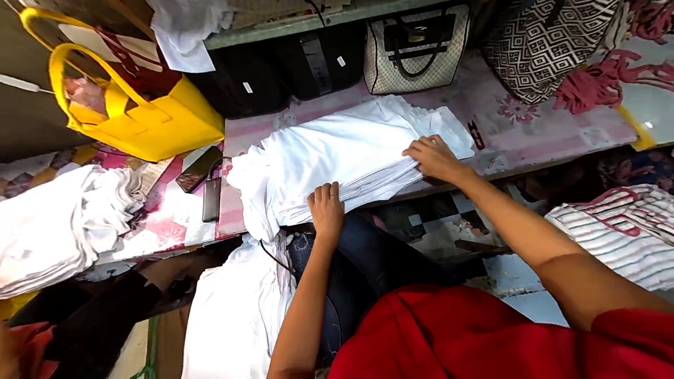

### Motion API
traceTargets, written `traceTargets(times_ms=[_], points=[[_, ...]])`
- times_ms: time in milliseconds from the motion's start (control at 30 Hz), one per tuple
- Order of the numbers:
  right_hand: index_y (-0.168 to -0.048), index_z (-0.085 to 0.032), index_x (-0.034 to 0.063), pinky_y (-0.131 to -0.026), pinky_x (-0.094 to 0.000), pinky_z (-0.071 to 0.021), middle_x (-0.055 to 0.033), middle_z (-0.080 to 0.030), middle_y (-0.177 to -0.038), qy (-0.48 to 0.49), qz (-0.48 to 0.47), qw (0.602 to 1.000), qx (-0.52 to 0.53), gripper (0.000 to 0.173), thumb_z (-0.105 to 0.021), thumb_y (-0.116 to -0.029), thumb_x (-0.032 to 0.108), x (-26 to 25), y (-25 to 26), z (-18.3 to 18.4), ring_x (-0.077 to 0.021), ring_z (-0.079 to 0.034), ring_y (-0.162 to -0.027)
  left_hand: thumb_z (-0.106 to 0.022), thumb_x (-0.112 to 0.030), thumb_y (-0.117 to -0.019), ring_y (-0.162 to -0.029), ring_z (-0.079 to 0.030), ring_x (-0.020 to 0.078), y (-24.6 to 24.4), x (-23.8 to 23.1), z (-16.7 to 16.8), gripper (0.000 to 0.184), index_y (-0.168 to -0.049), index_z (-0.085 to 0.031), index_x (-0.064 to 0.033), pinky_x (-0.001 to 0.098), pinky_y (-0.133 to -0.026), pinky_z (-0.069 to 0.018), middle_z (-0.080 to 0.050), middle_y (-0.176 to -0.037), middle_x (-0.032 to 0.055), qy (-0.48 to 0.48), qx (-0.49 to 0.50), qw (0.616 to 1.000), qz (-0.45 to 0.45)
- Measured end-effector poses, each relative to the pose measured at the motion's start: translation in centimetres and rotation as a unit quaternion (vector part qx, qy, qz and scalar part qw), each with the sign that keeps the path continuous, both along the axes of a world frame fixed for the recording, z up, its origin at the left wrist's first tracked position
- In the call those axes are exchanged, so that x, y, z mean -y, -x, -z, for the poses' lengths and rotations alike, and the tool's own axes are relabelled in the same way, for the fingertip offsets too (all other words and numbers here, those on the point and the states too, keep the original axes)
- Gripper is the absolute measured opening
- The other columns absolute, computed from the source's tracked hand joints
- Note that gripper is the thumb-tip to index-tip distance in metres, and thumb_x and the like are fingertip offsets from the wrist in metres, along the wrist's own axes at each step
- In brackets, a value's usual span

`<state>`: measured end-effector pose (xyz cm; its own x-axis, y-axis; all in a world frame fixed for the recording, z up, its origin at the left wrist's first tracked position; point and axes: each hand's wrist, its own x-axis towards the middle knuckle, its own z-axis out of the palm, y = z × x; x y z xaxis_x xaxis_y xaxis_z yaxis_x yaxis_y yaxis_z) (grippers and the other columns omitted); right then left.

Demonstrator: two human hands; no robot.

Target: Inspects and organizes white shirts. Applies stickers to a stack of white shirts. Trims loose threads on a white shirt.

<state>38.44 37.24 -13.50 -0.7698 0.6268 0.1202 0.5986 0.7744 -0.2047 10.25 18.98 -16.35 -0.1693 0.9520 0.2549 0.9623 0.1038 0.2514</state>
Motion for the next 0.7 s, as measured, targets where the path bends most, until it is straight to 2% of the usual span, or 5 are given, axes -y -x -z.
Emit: traceTargets(times_ms=[333,433,500,600,700], points=[[-0.109,-0.073,0.0016,-0.086,-0.0615,-0.0531,-0.0197,-0.071,-0.112,-0.018,-0.003,0.990,-0.139,0.021,-0.066,-0.0902,0.007,-4.8,1.8,-7.9,-0.0397,-0.068,-0.107,-0.078,-0.007,-0.0844,-0.115,-0.059,0.0527,7.3,0.6,-4.9,0.038,-0.120,-0.068,0.0023,0.0738,-0.095,-0.0405,-0.065,-0.118,0.0299,0.070,-0.037,0.996,-0.043],[-0.108,-0.073,-0.0009,-0.079,-0.0605,-0.0557,-0.0210,-0.072,-0.107,-0.045,-0.022,0.982,-0.182,0.019,-0.065,-0.0916,0.003,-4.1,1.9,-7.6,-0.0396,-0.072,-0.095,-0.076,-0.002,-0.0850,-0.114,-0.059,0.0544,9.3,0.7,-7.3,0.039,-0.122,-0.066,0.0015,0.0723,-0.082,-0.0477,-0.063,-0.122,0.0303,0.050,-0.039,0.996,-0.067],[-0.107,-0.073,-0.0010,-0.085,-0.0570,-0.0574,-0.0198,-0.073,-0.111,-0.089,-0.016,0.970,-0.226,0.017,-0.068,-0.0915,0.003,-2.6,1.4,-8.8,-0.0373,-0.072,-0.101,-0.075,-0.002,-0.0855,-0.111,-0.061,0.0550,10.1,1.0,-9.4,0.038,-0.122,-0.065,0.0011,0.0701,-0.073,-0.0512,-0.062,-0.122,0.0300,0.005,-0.049,0.996,-0.079],[-0.102,-0.076,0.0013,-0.096,-0.0496,-0.0571,-0.0161,-0.074,-0.112,-0.149,-0.023,0.938,-0.311,0.016,-0.068,-0.0888,0.005,-0.1,1.0,-8.7,-0.0318,-0.071,-0.110,-0.071,0.001,-0.0780,-0.105,-0.064,0.0548,11.5,2.3,-11.1,0.035,-0.113,-0.070,0.0045,0.0670,-0.074,-0.0533,-0.065,-0.116,0.0327,-0.118,-0.066,0.990,-0.044],[-0.103,-0.078,0.0042,-0.102,-0.0472,-0.0553,-0.0147,-0.074,-0.115,-0.042,-0.034,0.955,-0.292,0.019,-0.063,-0.0916,0.005,2.1,-0.9,-2.8,-0.0304,-0.069,-0.115,-0.075,0.008,-0.0739,-0.109,-0.064,0.0524,10.9,4.9,-7.0,0.036,-0.110,-0.073,0.0040,0.0659,-0.085,-0.0535,-0.067,-0.115,0.0314,-0.080,-0.017,0.996,-0.016]])
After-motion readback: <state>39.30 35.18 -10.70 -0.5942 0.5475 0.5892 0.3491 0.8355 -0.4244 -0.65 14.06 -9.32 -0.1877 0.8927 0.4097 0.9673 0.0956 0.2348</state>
